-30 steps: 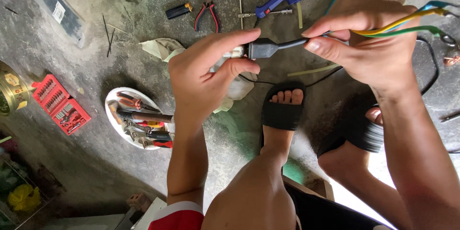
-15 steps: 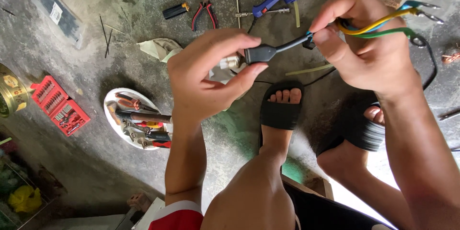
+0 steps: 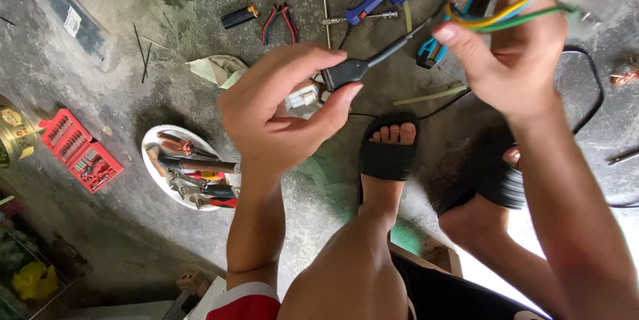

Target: The person sits on the floor repairing a power cord and plug. They strip and twist the wire ends by hand, apply hot glue with a glue gun, fit the wires into a black plug housing, and join it with the white connector at the end.

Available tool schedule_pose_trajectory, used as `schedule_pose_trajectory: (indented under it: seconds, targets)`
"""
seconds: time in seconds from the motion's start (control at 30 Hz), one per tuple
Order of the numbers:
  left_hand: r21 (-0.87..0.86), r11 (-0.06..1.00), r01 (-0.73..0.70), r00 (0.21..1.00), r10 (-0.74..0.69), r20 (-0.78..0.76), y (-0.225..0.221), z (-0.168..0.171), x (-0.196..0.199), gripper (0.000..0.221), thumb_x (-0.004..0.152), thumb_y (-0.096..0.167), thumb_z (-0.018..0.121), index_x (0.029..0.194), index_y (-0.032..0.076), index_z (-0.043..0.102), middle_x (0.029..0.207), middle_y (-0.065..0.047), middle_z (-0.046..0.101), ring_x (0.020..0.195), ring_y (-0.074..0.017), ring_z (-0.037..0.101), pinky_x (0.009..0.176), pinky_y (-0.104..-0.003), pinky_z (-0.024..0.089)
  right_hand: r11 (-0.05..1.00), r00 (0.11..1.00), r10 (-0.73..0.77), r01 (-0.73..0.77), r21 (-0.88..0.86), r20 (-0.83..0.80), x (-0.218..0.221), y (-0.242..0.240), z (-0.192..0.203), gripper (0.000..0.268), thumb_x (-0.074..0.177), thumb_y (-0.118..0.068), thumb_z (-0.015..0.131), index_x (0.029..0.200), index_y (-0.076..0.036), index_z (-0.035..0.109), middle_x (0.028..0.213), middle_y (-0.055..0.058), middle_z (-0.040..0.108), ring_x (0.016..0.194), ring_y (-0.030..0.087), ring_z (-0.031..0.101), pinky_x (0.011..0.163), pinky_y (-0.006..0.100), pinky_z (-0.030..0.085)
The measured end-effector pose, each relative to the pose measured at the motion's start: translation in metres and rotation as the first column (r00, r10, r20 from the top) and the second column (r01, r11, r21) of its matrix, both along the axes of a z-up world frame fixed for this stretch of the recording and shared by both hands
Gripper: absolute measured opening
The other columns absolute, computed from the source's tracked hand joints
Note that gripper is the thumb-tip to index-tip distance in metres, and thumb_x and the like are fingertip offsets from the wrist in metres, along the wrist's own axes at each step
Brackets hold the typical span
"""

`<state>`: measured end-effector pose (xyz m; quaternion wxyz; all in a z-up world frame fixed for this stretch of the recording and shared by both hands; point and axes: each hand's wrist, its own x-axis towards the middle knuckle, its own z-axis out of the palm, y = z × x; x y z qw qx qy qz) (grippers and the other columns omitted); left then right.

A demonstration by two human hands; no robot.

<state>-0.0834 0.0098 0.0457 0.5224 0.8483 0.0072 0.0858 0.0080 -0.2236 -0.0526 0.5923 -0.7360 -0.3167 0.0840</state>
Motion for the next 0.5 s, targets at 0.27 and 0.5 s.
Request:
schedule_pose_trajectory:
  seconds: [0.27,0.5]
  targets:
    - [0.253,0.965,0.066,0.997,-0.072,0.014,-0.013,0.02,0.007,0.033,0.091,0.001,0.089,0.118,0.003,0.069,0.113,-0.01,0.07,0.093,-0.017,0.073,0.081,-0.026,0.062,0.839,0.914,-0.288,0.384,0.385,-0.284,-0.027,0.02,-0.021,0.036,0.092,-0.012,0.087,0.111,0.001,0.06,0.127,0.014,0.066,0.116,0.025,0.071,0.104,0.039,0.062]
    - [0.362,0.91,0.204,0.977,-0.214,-0.014,-0.028,0.04,0.006,0.037,0.093,0.003,0.087,0.123,0.003,0.064,0.114,-0.011,0.067,0.096,-0.0239,0.069,0.08,-0.033,0.058,0.831,0.89,-0.405,0.453,0.323,-0.207,-0.039,0.023,-0.022,0.023,0.103,0.002,0.089,0.11,0.005,0.067,0.123,0.007,0.054,0.101,0.019,0.062,0.108,0.039,0.058]
